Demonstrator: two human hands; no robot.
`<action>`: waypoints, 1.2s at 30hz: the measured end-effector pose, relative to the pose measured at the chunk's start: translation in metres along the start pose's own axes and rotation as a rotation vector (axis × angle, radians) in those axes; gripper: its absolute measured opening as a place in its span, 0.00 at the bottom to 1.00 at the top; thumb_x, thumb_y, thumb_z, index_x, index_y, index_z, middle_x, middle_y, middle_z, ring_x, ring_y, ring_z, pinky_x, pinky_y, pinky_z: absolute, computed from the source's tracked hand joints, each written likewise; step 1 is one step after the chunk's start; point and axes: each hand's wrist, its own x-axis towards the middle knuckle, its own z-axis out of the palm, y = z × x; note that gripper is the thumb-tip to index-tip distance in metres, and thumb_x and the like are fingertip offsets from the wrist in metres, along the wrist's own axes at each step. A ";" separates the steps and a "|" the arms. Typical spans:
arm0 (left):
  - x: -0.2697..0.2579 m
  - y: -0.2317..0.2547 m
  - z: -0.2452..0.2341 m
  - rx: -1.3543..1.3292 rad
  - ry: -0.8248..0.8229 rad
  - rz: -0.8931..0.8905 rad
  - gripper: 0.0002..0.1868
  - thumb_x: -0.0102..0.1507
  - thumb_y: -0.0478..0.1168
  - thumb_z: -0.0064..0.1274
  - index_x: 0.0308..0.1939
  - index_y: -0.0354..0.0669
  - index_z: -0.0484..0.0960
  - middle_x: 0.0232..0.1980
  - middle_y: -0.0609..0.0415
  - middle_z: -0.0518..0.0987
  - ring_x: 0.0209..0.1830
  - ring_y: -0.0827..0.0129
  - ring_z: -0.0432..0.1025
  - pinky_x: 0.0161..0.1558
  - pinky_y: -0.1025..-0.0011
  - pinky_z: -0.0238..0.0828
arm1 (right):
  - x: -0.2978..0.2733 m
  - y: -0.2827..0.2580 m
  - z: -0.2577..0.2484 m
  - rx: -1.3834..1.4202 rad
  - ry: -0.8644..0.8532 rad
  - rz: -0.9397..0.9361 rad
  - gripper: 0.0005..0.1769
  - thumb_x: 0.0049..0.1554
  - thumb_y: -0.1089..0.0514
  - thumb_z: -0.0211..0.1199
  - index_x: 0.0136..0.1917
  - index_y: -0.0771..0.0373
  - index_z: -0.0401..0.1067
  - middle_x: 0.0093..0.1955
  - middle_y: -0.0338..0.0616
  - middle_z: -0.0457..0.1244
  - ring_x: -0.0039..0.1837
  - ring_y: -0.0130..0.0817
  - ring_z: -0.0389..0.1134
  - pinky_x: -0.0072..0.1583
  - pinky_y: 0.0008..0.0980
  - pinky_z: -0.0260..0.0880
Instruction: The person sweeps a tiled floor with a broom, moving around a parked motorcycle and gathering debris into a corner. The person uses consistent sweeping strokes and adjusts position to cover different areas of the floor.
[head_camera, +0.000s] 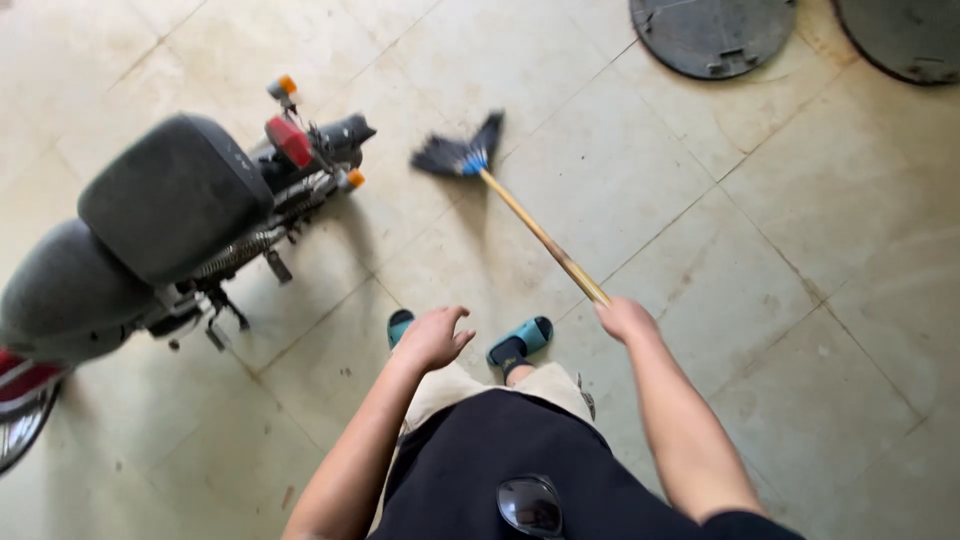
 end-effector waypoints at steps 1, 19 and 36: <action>-0.007 0.017 0.002 -0.015 -0.003 -0.019 0.25 0.68 0.56 0.48 0.65 0.49 0.73 0.64 0.46 0.77 0.64 0.50 0.70 0.60 0.52 0.67 | 0.014 -0.013 -0.003 -0.018 -0.014 -0.009 0.36 0.59 0.34 0.42 0.66 0.56 0.74 0.65 0.58 0.67 0.65 0.58 0.69 0.64 0.51 0.68; 0.119 0.125 0.010 -0.044 -0.108 -0.010 0.23 0.67 0.55 0.47 0.64 0.56 0.74 0.66 0.56 0.77 0.68 0.56 0.66 0.61 0.53 0.67 | -0.126 0.335 -0.078 -0.089 -0.046 0.342 0.35 0.63 0.27 0.39 0.50 0.54 0.77 0.51 0.47 0.75 0.55 0.49 0.75 0.53 0.41 0.71; 0.232 0.142 -0.076 -0.050 -0.035 -0.109 0.26 0.68 0.58 0.44 0.65 0.50 0.71 0.61 0.48 0.77 0.61 0.51 0.72 0.54 0.53 0.71 | 0.144 0.153 -0.252 -0.194 -0.009 0.050 0.36 0.64 0.34 0.38 0.68 0.55 0.73 0.65 0.60 0.68 0.67 0.59 0.69 0.67 0.50 0.67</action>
